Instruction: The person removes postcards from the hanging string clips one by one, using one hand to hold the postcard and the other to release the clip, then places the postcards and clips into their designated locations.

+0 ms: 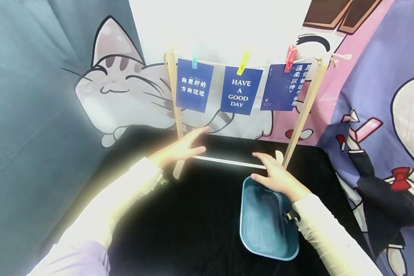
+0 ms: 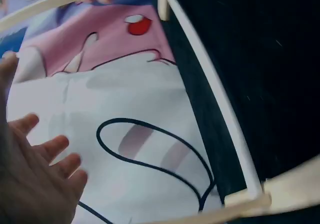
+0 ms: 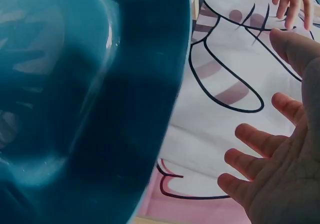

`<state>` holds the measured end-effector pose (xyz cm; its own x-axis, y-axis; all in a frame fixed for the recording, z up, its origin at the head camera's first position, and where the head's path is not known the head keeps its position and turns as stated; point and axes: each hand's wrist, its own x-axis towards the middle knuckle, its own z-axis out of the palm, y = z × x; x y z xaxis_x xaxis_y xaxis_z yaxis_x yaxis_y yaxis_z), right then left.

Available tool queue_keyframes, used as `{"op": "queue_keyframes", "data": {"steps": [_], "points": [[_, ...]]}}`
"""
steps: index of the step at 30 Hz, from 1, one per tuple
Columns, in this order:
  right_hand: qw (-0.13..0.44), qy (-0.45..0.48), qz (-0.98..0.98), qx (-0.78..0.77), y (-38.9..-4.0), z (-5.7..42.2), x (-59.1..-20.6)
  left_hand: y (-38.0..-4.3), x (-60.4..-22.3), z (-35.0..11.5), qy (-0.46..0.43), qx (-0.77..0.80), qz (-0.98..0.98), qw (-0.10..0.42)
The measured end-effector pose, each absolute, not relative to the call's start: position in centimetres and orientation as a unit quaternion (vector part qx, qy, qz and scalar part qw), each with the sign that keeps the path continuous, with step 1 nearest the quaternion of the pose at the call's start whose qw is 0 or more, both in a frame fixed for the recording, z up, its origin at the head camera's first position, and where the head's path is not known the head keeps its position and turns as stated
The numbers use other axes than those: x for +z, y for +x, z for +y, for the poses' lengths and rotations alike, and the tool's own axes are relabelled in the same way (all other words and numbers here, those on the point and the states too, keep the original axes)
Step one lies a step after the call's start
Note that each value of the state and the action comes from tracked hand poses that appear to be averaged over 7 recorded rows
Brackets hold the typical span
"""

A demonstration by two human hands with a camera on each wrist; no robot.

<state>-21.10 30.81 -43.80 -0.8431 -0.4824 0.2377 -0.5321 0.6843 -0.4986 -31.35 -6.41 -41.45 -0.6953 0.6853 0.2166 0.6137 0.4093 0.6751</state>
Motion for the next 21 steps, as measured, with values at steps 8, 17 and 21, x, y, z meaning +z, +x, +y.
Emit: {"op": "queue_keyframes", "data": {"steps": [8, 17, 21], "points": [[-0.001, 0.261, -0.921, 0.291, -20.4, 30.5, -44.8, -30.5, -39.5, -4.8, 0.221, 0.889, 0.363, 0.171], [0.012, 0.271, -0.920, 0.282, -20.3, 30.7, -44.7, -28.7, -37.3, -5.1, 0.207, 0.923, 0.303, 0.112], [0.019, 0.277, -0.918, 0.283, -20.3, 30.8, -44.3, -28.9, -36.9, -6.3, 0.214, 0.920, 0.309, 0.108]]}}
